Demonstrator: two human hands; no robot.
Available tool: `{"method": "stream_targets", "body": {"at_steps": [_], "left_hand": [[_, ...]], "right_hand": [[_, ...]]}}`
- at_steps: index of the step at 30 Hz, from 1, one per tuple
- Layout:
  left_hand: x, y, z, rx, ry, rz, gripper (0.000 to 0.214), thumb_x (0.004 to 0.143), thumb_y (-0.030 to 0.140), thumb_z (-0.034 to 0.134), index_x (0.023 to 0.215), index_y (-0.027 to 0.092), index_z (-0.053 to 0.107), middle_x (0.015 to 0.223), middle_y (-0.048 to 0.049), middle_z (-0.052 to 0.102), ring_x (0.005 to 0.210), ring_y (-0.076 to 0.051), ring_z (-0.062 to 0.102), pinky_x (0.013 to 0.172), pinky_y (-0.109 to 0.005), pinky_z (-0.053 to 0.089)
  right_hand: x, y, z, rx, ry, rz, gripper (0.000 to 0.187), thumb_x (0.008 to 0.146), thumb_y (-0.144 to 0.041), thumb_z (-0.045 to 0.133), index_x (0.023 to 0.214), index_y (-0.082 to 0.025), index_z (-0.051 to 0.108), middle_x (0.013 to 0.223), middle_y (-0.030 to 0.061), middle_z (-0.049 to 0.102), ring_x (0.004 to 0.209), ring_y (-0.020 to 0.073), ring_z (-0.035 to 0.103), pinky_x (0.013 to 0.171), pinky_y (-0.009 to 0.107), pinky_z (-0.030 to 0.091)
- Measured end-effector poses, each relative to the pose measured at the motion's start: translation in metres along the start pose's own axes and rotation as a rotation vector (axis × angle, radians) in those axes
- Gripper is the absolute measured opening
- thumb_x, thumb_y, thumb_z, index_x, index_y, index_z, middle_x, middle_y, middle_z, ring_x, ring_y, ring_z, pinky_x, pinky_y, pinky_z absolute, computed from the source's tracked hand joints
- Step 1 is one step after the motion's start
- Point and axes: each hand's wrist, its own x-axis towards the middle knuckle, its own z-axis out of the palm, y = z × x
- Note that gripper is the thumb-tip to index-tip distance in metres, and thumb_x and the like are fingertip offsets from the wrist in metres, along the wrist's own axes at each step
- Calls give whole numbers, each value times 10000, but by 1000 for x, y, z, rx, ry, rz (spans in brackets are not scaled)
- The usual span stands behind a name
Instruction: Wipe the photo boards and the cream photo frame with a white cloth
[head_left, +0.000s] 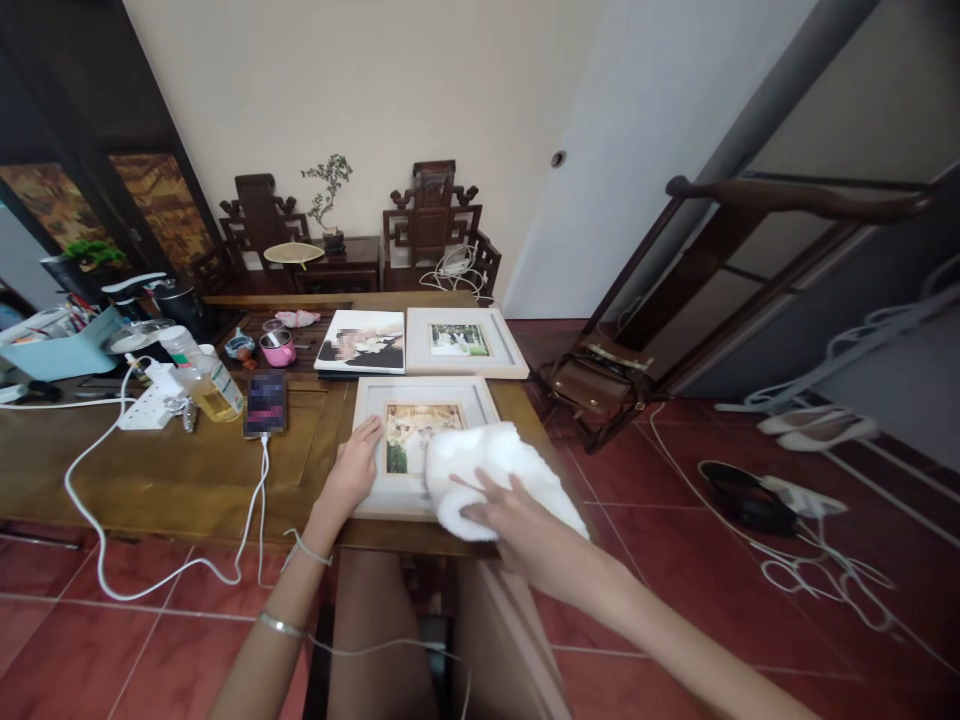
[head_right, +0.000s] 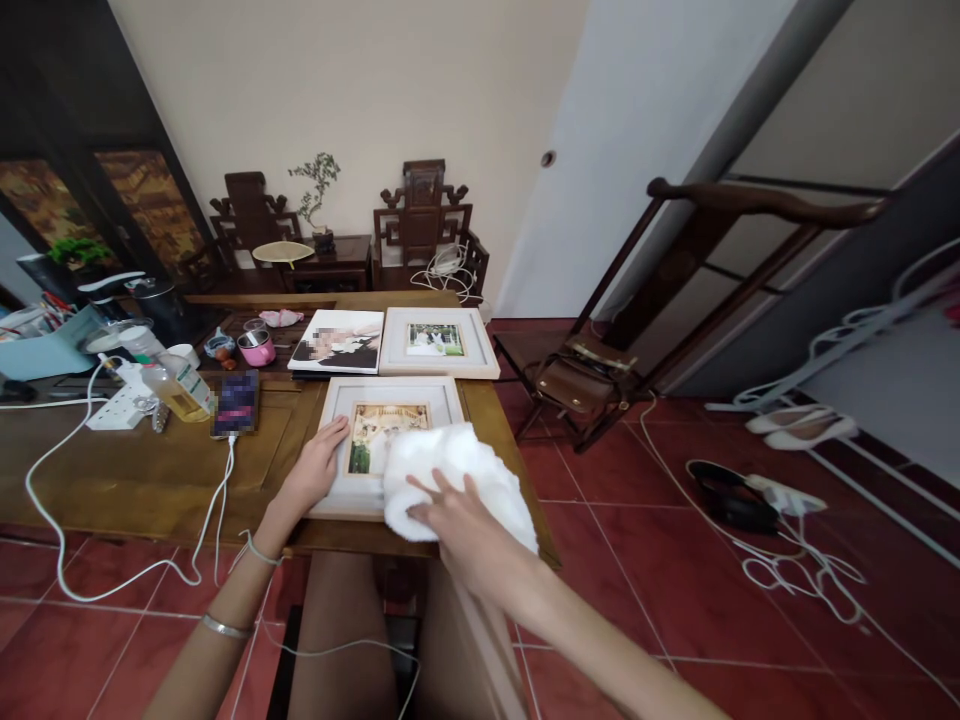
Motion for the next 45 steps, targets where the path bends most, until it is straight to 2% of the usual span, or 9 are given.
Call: {"method": "stream_targets", "body": {"at_steps": [5,11,16,20,24,27,33,40,45], "left_hand": [[-1,-5,2,-32,10,12,581,779,-44,339,1300,157,495,1424,-130,447,1358,-206,362,1116,-487,317],[-3,-6,0,-87,-8,8,585,787,-37,328,1307,177,491,1434,-116,436,1365,-207,350,1123,-522,282],[-1,0,-6,-163,75,51,515,889,81,313,1390,171,389,1470,-121,380,1380,-198,319,1151,-456,257],[0,9,-12,-203,182,23,475,967,271,293,1428,158,308,1488,-130,346,1387,-203,301,1159,-432,241],[-1,13,-16,-214,206,-18,465,978,336,266,1389,150,379,1462,-132,389,1367,-198,342,1153,-416,264],[-1,13,-14,-164,168,-12,434,966,325,318,1335,143,456,1464,-137,383,1375,-216,328,1153,-422,263],[-3,7,-7,-70,-3,23,464,888,81,338,1325,158,473,1452,-130,408,1383,-218,315,1125,-470,296],[-4,0,-3,-79,-46,32,627,741,-66,344,1281,190,530,1423,-98,455,1356,-200,368,1124,-473,301],[-3,0,-2,-94,-20,28,645,717,-74,342,1293,158,519,1415,-120,460,1342,-205,387,1126,-469,304]], "right_hand": [[-1,-11,8,54,37,-59,721,568,80,389,1202,-192,602,1475,86,373,1392,279,235,1096,544,224],[88,48,9,-193,365,150,600,681,43,445,1229,-159,584,1506,112,302,1386,349,203,1073,627,155],[142,40,-12,-184,313,198,540,779,-36,504,1294,-195,529,1526,84,260,1375,416,164,996,702,217],[136,-9,-6,-178,161,-38,600,752,11,463,1316,-188,508,1521,83,275,1369,411,195,993,701,244],[92,-35,1,-149,29,-177,601,694,21,485,1260,-169,561,1498,113,319,1359,419,226,985,697,270],[54,-30,-1,-116,6,-222,595,674,32,454,1199,-196,616,1484,74,353,1364,392,242,1008,663,276],[15,16,-3,-93,29,20,578,613,51,446,1057,-219,699,1409,46,465,1360,311,304,1074,558,259],[64,69,3,-234,312,159,553,683,42,451,1143,-194,644,1468,62,378,1383,314,241,1057,584,244],[138,53,-12,-286,410,84,353,834,-94,505,1147,-199,630,1491,63,345,1370,335,241,1018,595,270]]}}
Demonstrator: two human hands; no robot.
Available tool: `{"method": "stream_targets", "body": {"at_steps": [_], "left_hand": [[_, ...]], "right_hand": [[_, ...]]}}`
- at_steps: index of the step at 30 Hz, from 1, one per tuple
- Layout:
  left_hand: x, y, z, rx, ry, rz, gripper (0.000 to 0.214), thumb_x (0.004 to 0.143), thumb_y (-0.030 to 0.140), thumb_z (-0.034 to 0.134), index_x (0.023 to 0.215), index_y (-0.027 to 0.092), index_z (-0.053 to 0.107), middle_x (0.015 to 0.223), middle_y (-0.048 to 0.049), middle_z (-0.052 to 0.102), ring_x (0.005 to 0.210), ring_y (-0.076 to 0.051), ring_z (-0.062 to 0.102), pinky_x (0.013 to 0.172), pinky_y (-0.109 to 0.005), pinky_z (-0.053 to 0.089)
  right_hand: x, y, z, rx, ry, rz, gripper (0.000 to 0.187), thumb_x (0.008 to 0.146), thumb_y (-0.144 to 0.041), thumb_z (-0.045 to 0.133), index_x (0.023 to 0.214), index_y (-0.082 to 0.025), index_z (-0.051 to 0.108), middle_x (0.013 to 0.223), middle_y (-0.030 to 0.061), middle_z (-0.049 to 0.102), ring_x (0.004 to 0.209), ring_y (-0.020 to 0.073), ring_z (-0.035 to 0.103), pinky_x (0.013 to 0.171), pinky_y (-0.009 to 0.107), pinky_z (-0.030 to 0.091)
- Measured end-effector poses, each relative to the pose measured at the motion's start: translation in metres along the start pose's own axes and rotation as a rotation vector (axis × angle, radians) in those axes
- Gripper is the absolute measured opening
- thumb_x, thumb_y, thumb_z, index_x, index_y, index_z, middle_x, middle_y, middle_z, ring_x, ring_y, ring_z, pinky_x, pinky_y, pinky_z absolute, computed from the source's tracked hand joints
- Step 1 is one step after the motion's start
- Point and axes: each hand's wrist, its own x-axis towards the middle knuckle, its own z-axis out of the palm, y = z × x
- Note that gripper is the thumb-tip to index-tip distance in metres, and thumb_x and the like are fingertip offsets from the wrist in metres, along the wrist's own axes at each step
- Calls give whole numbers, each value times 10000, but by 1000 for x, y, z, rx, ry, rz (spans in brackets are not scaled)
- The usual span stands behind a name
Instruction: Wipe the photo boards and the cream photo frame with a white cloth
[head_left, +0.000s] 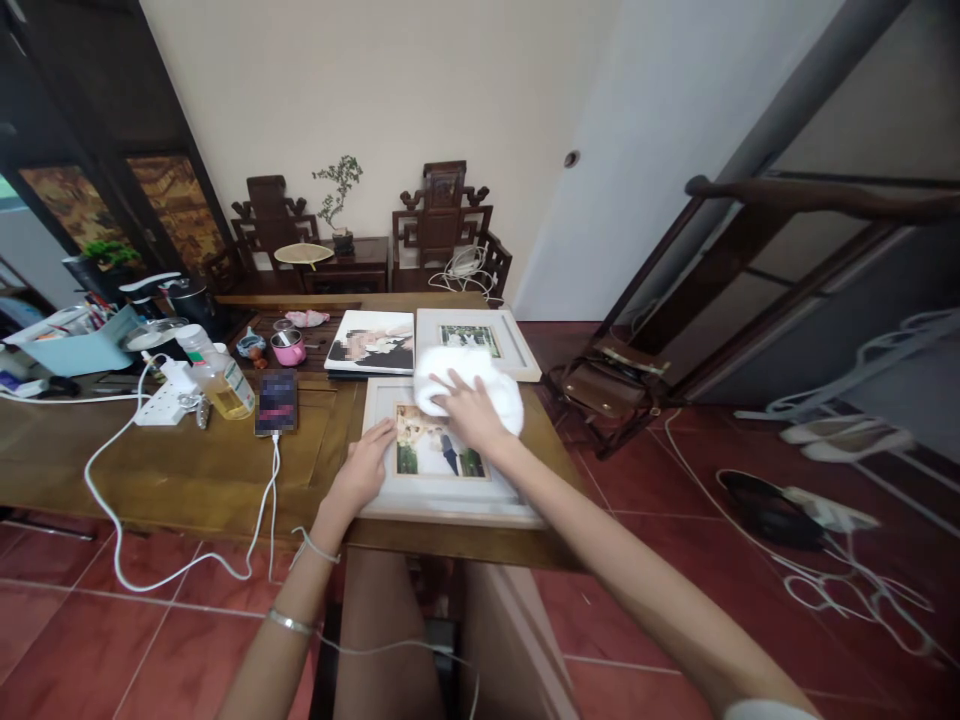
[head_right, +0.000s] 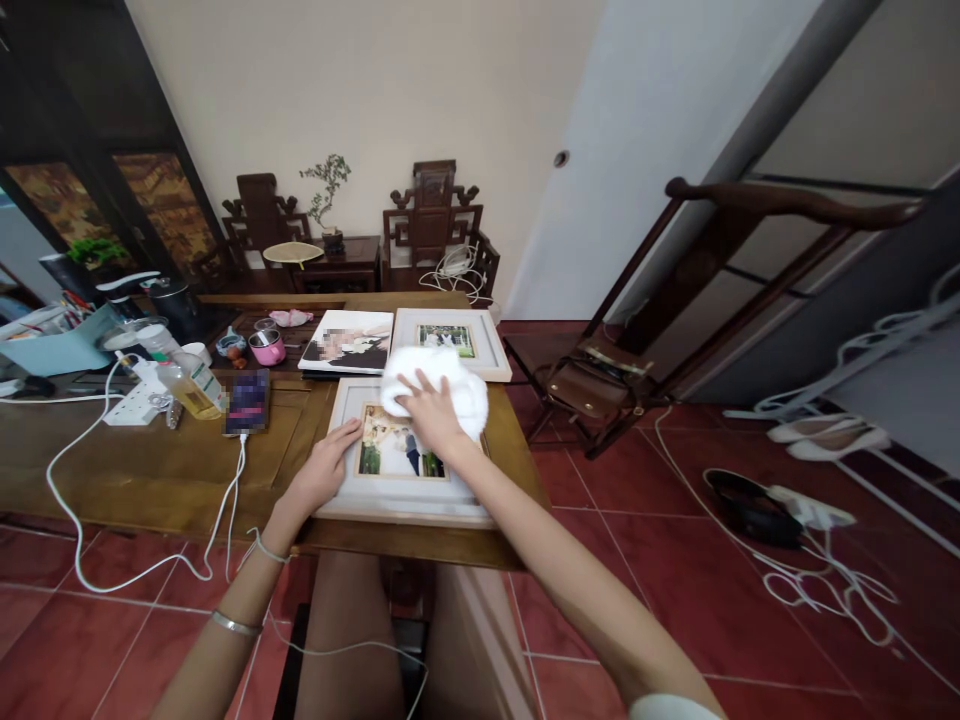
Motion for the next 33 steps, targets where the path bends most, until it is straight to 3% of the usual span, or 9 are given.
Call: {"method": "stream_targets", "body": {"at_steps": [4,8,12,17,20,24,27,30,33], "left_hand": [[1,0,-1,24,4,-5,613,733,-47,357,1285,160,525,1373,-122,504,1314,-218,421,1108,-470,330],[2,-2,-1,16,12,18,598,734,-48,363,1259,169,551,1345,-117,531,1299,-219,440,1102,-460,342],[1,-4,2,8,39,31,594,744,-57,359,1258,173,547,1374,-118,506,1318,-210,422,1106,-468,335],[0,-5,3,24,50,-16,585,742,-67,367,1214,205,579,1387,-99,495,1322,-213,418,1095,-483,346],[1,-3,3,34,62,-24,563,752,-59,372,1189,215,595,1375,-94,506,1315,-212,428,1092,-477,353],[1,-2,1,31,61,-24,545,758,-50,375,1192,197,593,1377,-109,499,1316,-218,427,1096,-466,353],[2,0,-1,24,50,-25,550,755,-53,374,1190,199,596,1389,-104,488,1317,-218,426,1101,-456,349],[3,3,-5,17,47,-29,559,755,-57,357,1178,211,605,1383,-90,496,1309,-209,437,1100,-454,351],[3,4,-7,17,42,-19,577,745,-65,346,1181,213,601,1379,-84,501,1308,-198,437,1101,-452,350]], "right_hand": [[34,-38,2,-2,-15,-206,346,871,-102,474,1164,-219,613,1511,28,307,1382,307,227,1051,566,237],[29,-42,4,-1,-81,-210,429,832,-23,460,1177,-234,602,1491,21,348,1377,269,255,1059,534,241],[7,-1,-4,-16,-112,-114,427,789,13,482,1101,-225,651,1411,48,473,1343,263,332,1048,503,263],[-30,46,-15,-54,-128,50,449,775,54,411,1060,-168,678,1298,153,569,1260,289,449,980,507,335],[-64,42,-18,-30,-167,52,528,711,94,392,1078,-169,666,1360,130,516,1316,292,377,964,514,360],[-124,10,-32,41,-280,12,608,616,105,407,1089,-184,659,1457,87,394,1372,338,260,995,586,319],[-159,-8,-47,141,-321,-38,641,552,88,440,1077,-204,664,1439,88,423,1374,329,265,1029,566,308],[-160,-7,-47,178,-241,-48,629,558,78,441,1064,-215,671,1422,85,450,1363,299,302,1043,519,322],[-127,8,-29,100,-100,0,597,624,70,444,1128,-177,648,1453,118,399,1366,312,289,1054,519,300]]}}
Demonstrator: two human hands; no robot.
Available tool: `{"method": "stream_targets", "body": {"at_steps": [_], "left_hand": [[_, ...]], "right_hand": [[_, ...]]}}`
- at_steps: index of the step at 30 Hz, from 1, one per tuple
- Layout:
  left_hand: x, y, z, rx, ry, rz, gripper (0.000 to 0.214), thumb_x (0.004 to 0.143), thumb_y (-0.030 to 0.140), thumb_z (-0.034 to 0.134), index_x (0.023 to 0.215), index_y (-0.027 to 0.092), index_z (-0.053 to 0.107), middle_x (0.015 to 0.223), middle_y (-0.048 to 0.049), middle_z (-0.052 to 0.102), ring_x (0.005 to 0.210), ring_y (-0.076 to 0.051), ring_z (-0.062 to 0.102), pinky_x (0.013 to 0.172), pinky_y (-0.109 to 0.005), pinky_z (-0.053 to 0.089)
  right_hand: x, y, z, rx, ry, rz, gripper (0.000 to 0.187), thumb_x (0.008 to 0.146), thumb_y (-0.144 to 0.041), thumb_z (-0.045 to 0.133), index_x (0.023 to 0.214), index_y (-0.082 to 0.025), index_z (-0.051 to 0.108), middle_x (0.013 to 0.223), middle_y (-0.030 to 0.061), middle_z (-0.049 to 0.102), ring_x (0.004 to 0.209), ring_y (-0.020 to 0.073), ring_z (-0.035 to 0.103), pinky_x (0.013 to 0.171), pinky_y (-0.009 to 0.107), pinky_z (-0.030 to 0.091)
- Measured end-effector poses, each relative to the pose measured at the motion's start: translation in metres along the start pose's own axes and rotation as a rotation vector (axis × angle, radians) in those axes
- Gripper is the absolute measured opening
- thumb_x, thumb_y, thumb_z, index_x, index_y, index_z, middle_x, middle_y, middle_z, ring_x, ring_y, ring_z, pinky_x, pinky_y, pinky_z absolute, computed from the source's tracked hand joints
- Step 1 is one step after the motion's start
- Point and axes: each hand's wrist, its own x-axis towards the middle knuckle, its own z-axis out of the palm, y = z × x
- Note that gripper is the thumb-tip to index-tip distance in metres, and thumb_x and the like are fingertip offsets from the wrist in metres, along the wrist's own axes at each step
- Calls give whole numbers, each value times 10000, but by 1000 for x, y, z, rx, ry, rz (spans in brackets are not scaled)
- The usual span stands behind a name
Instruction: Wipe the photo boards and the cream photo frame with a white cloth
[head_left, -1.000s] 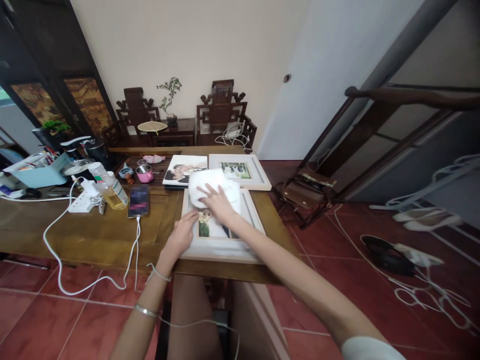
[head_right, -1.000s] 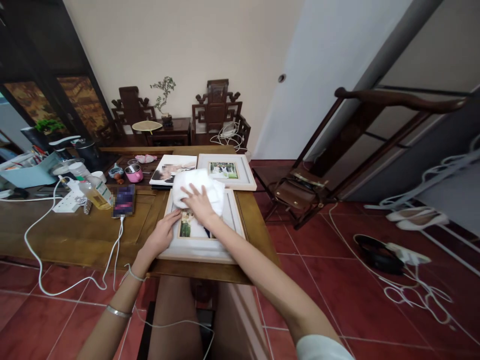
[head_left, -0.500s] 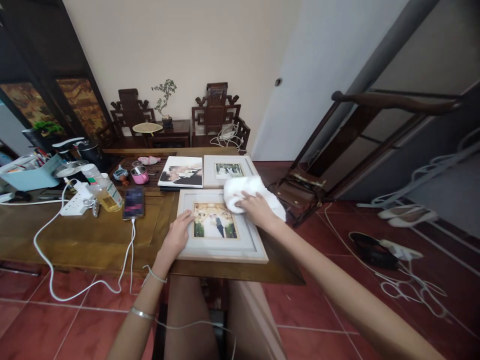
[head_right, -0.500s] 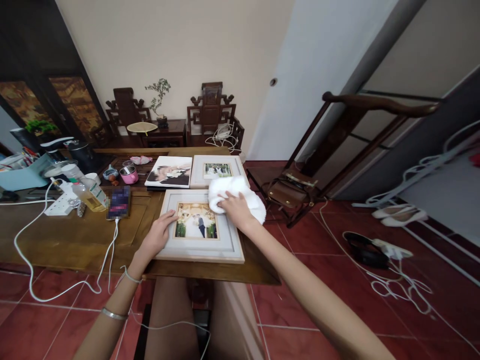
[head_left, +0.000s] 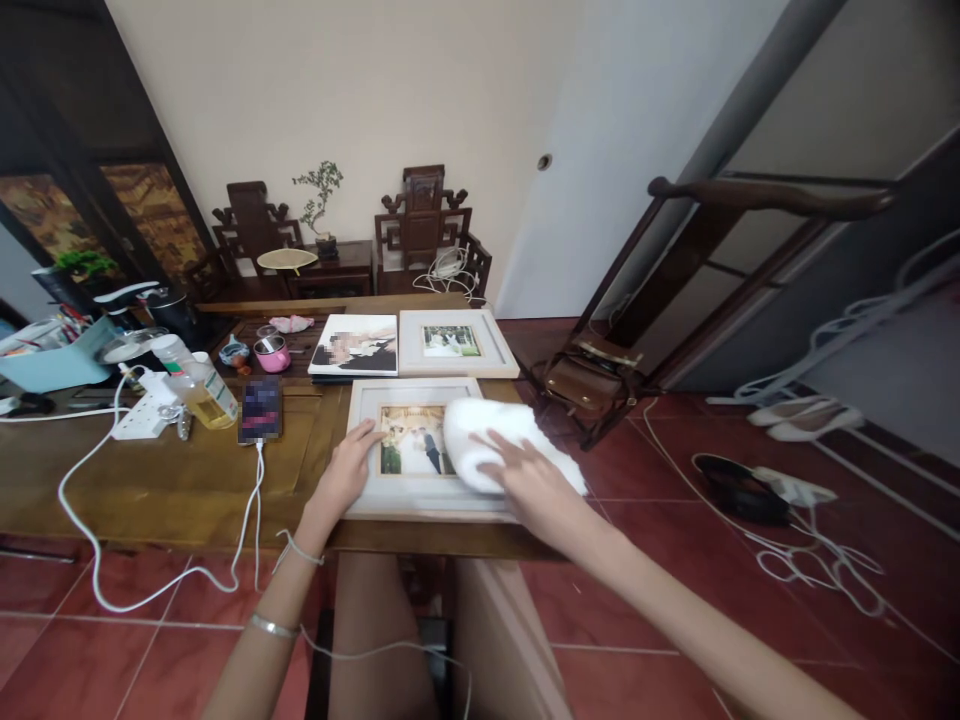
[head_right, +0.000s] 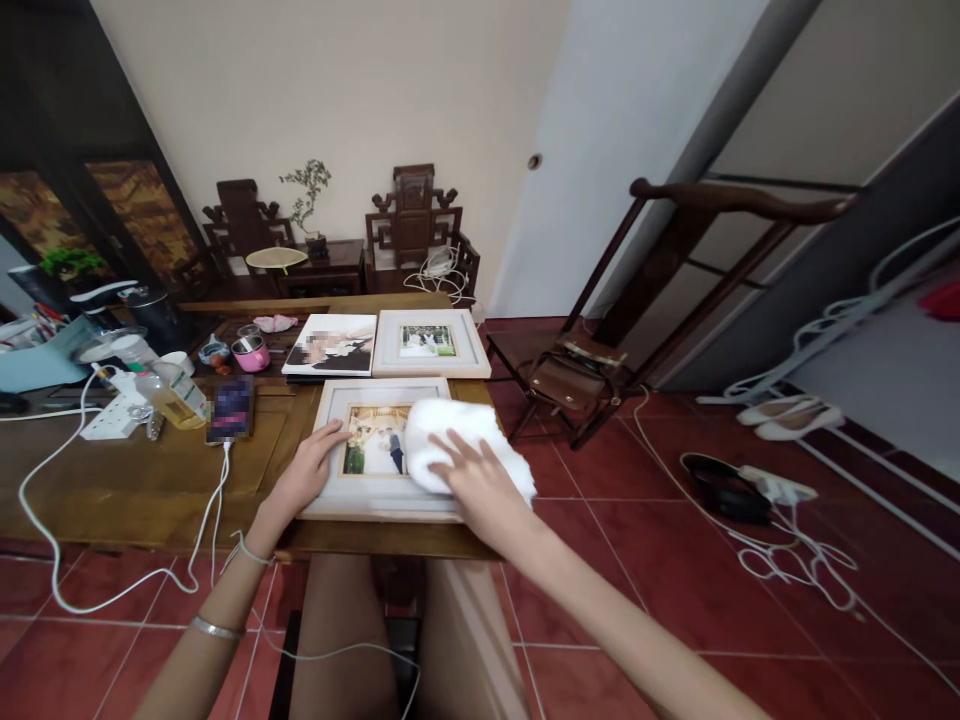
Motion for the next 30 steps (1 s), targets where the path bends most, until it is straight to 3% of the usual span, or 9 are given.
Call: {"method": "stream_targets", "body": {"at_steps": [5,8,11,18,22,25,30], "left_hand": [[-1,-1,0,7,24,21,548,767,-49,344,1184,208,590,1374,-85,504,1306,-193,438,1106,-454,342],[1,1,-2,25,27,12,529,762,-49,349,1169,182,596,1362,-103,510,1292,-199,453,1109,-429,348],[3,4,-3,50,29,26,527,754,-54,350,1166,164,595,1365,-109,505,1294,-203,451,1118,-418,341],[0,0,3,97,-4,-9,564,756,-50,362,1236,182,548,1396,-104,476,1330,-208,405,1113,-431,344],[-1,-2,4,114,-35,-23,553,779,-31,363,1267,176,521,1413,-107,456,1346,-210,379,1121,-451,321],[0,-3,2,133,-65,-27,576,772,-44,342,1280,170,507,1423,-109,443,1352,-207,366,1118,-454,324],[0,-5,1,141,-93,-14,633,743,-62,336,1326,154,457,1440,-122,418,1360,-204,352,1112,-460,336]], "right_hand": [[73,26,18,-65,74,42,481,738,-23,488,1188,-135,614,1448,172,393,1369,304,275,1082,508,222],[83,29,21,-60,61,31,460,756,-47,479,1184,-142,618,1417,177,435,1364,301,282,1079,527,199],[64,23,22,-30,40,-13,479,731,-31,470,1169,-139,629,1411,179,442,1360,311,289,1080,541,197],[-18,-19,9,135,-84,-96,588,626,26,425,1142,-147,647,1436,172,410,1385,321,238,1103,585,161],[-31,-25,3,180,-95,-93,608,612,25,421,1150,-161,636,1440,150,412,1389,284,242,1120,549,169],[-9,-13,7,127,-63,-50,594,641,20,432,1179,-152,616,1440,150,412,1389,282,241,1121,527,179],[58,17,14,1,40,54,532,725,-29,453,1234,-129,572,1446,169,394,1369,299,275,1086,519,220]]}}
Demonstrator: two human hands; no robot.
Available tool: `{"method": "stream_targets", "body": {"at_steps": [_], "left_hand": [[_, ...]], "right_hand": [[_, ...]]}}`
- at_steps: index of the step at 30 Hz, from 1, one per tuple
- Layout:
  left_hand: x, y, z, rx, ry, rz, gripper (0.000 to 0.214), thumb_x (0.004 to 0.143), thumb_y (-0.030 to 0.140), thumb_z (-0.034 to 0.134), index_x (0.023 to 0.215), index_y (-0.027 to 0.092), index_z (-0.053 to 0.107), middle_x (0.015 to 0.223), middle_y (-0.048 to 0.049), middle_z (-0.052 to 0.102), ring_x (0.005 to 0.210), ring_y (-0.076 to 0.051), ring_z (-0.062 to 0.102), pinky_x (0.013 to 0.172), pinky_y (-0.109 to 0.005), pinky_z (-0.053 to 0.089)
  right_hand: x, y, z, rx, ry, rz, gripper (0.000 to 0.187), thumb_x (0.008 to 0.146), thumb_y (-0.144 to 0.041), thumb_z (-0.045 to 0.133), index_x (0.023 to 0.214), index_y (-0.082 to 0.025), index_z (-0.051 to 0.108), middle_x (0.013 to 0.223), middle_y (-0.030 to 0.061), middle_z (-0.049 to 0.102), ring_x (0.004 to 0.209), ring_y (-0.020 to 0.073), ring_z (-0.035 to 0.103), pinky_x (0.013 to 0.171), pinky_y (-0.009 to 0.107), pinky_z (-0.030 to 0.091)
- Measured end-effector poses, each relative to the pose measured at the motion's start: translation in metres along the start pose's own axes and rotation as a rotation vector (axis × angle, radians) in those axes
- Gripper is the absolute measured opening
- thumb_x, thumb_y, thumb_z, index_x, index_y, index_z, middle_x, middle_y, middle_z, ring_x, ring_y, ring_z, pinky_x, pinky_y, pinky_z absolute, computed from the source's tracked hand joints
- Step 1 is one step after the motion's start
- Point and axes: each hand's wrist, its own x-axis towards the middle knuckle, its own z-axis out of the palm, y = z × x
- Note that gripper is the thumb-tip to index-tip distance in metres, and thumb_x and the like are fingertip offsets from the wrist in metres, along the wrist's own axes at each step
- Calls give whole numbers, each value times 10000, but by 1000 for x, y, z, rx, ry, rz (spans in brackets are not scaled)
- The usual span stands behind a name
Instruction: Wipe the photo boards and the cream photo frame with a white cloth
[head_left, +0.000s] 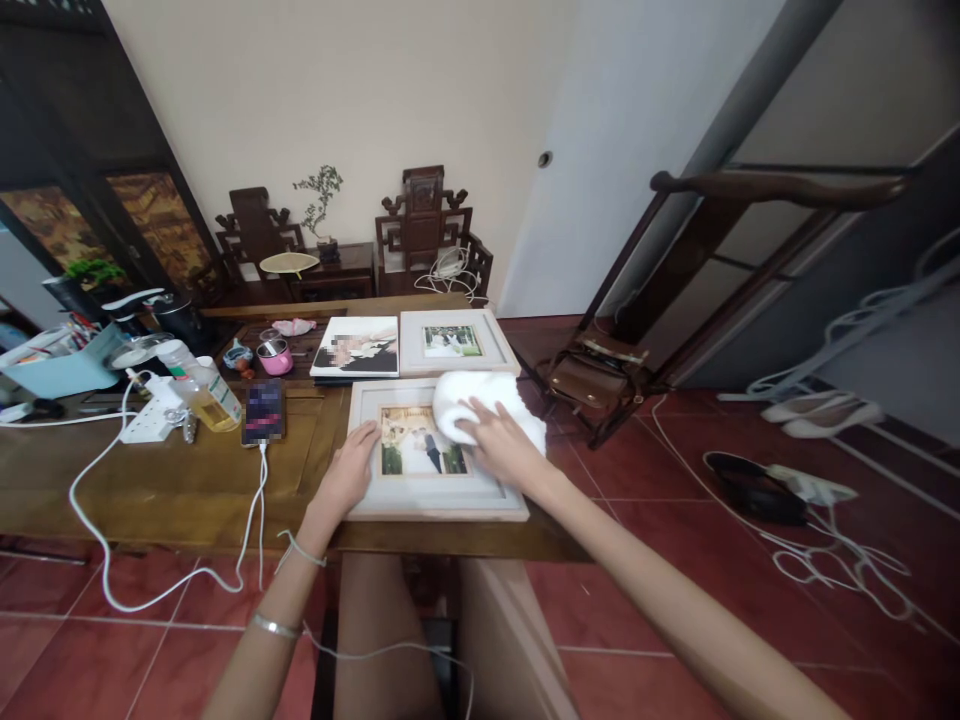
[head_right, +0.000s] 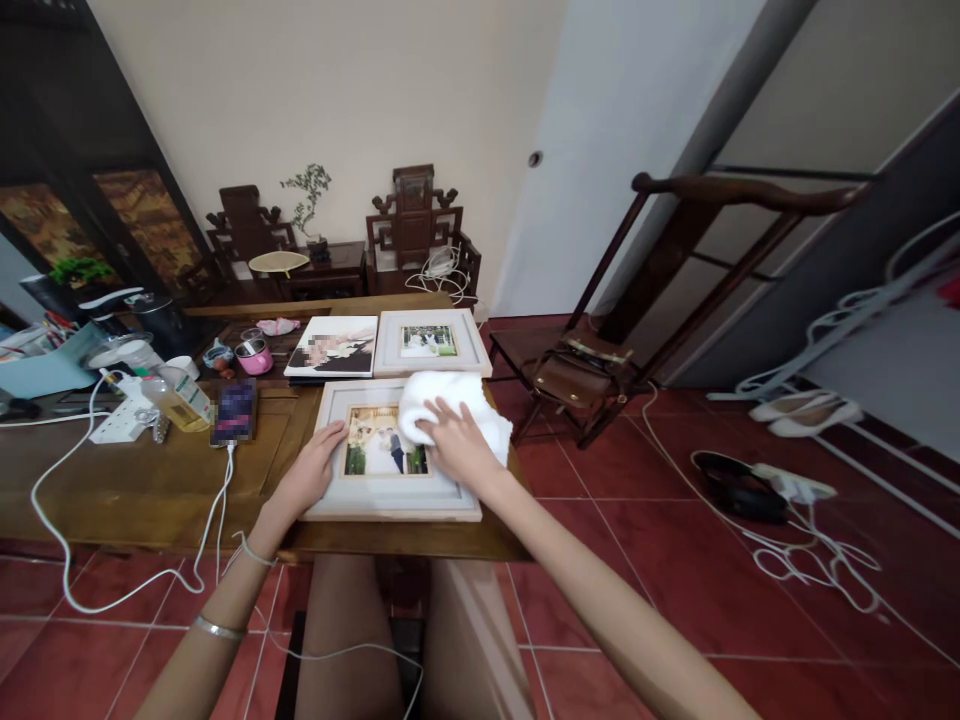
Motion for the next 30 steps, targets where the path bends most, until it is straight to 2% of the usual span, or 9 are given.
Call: {"method": "stream_targets", "body": {"at_steps": [4,7,9,12,16,19,22,28,30], "left_hand": [[0,0,1,-18,32,1,631,761,-53,334,1344,165,437,1436,-120,430,1354,-199,364,1113,-467,335],[1,2,2,-18,42,-21,604,777,-40,334,1333,163,456,1429,-114,441,1349,-200,375,1116,-458,336],[1,5,1,-15,43,-34,601,775,-40,331,1326,159,467,1429,-108,444,1346,-197,380,1118,-445,337],[1,8,1,-11,47,-43,596,770,-35,341,1320,152,476,1428,-107,445,1344,-198,384,1121,-435,335],[1,9,0,-1,36,-47,591,773,-26,347,1323,148,472,1433,-108,439,1344,-203,383,1121,-438,331],[2,8,1,13,24,-45,587,781,-26,345,1325,154,472,1434,-108,439,1346,-206,379,1118,-442,331],[2,4,3,26,13,-31,597,779,-36,336,1327,157,472,1436,-108,435,1348,-203,377,1115,-436,336],[2,-4,6,20,5,12,696,701,-85,348,1341,166,461,1442,-105,425,1352,-207,368,1117,-445,333],[2,-5,6,16,11,13,701,692,-88,347,1335,163,468,1439,-108,429,1352,-208,369,1116,-448,334]], "right_hand": [[37,9,2,-83,36,31,480,767,-66,467,1229,-126,579,1430,183,410,1351,317,288,1066,524,221],[33,6,6,-108,26,-13,437,772,-84,473,1184,-125,615,1399,191,444,1341,334,298,1071,545,190],[15,-1,8,-97,16,-58,437,760,-90,485,1172,-123,624,1392,200,447,1341,347,297,1079,560,170],[-28,-16,4,-34,-23,-107,461,721,-67,490,1154,-121,638,1393,210,442,1343,362,299,1087,576,162],[-81,-41,-11,113,-96,-150,528,659,-13,452,1126,-150,655,1396,174,458,1350,321,314,1104,547,192],[-94,-49,-15,173,-116,-152,563,638,-8,438,1143,-155,641,1396,166,464,1350,292,326,1112,524,204],[-73,-40,-8,126,-71,-112,547,660,-17,444,1164,-135,623,1398,178,456,1364,291,297,1119,515,184],[28,3,7,-44,56,41,505,749,-99,477,1247,-119,559,1424,190,415,1338,325,319,1076,521,223],[53,12,8,-94,67,67,496,771,-128,485,1264,-124,546,1434,188,401,1341,334,300,1060,529,228]]}}
